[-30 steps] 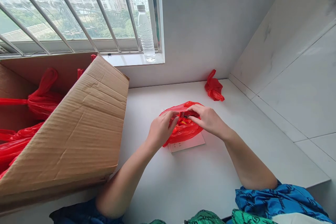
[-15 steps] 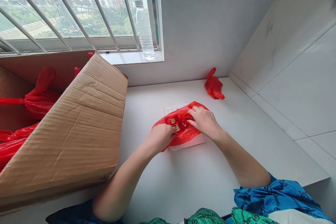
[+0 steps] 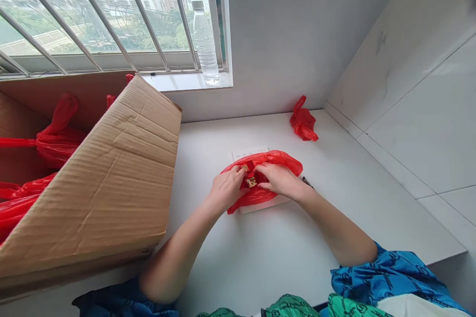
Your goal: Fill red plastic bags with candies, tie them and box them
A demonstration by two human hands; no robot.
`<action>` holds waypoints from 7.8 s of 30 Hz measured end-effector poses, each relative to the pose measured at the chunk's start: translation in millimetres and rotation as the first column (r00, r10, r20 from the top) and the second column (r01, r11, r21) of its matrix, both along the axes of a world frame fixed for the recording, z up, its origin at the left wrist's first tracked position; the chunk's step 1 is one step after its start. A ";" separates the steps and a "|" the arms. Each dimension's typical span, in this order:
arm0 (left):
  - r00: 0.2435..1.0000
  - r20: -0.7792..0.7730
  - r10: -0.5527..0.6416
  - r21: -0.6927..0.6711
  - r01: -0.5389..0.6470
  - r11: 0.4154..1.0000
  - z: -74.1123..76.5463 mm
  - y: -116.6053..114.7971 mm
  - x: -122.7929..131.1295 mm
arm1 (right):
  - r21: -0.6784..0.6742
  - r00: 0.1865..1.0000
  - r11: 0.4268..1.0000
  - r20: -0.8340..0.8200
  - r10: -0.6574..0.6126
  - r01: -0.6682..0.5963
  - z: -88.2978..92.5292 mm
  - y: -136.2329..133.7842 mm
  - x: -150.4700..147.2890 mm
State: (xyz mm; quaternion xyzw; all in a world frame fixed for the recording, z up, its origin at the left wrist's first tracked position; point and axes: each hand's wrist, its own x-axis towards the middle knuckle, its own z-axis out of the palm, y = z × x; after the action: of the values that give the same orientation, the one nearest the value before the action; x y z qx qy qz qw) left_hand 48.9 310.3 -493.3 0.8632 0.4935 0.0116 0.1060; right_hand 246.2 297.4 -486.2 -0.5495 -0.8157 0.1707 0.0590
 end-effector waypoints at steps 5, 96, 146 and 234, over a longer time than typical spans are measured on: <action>0.960 0.278 0.023 -0.131 0.015 0.991 14.1 5.0 -6.9 | 0.023 0.986 1.000 -0.168 0.005 -0.001 14.6 -0.2 9.8; 0.968 0.246 0.037 -0.001 -0.038 0.999 38.0 0.1 -13.5 | 0.199 0.984 0.966 0.024 -0.175 0.167 9.7 6.6 18.2; -0.025 0.994 -0.103 0.097 -0.181 0.979 126.1 -3.9 10.8 | 0.215 0.315 0.967 -0.935 0.163 0.139 94.4 1.4 4.1; 0.763 0.638 -0.104 0.143 0.016 0.990 -2.9 9.1 19.3 | 0.383 0.899 0.914 -0.435 0.049 0.135 -8.4 0.8 15.1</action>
State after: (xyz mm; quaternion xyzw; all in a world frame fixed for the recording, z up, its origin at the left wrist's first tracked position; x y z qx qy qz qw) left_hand 68.2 319.5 -496.2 0.8271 0.3975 0.3355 0.2130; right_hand 261.3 298.2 -494.6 -0.4914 -0.7866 0.1155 0.3556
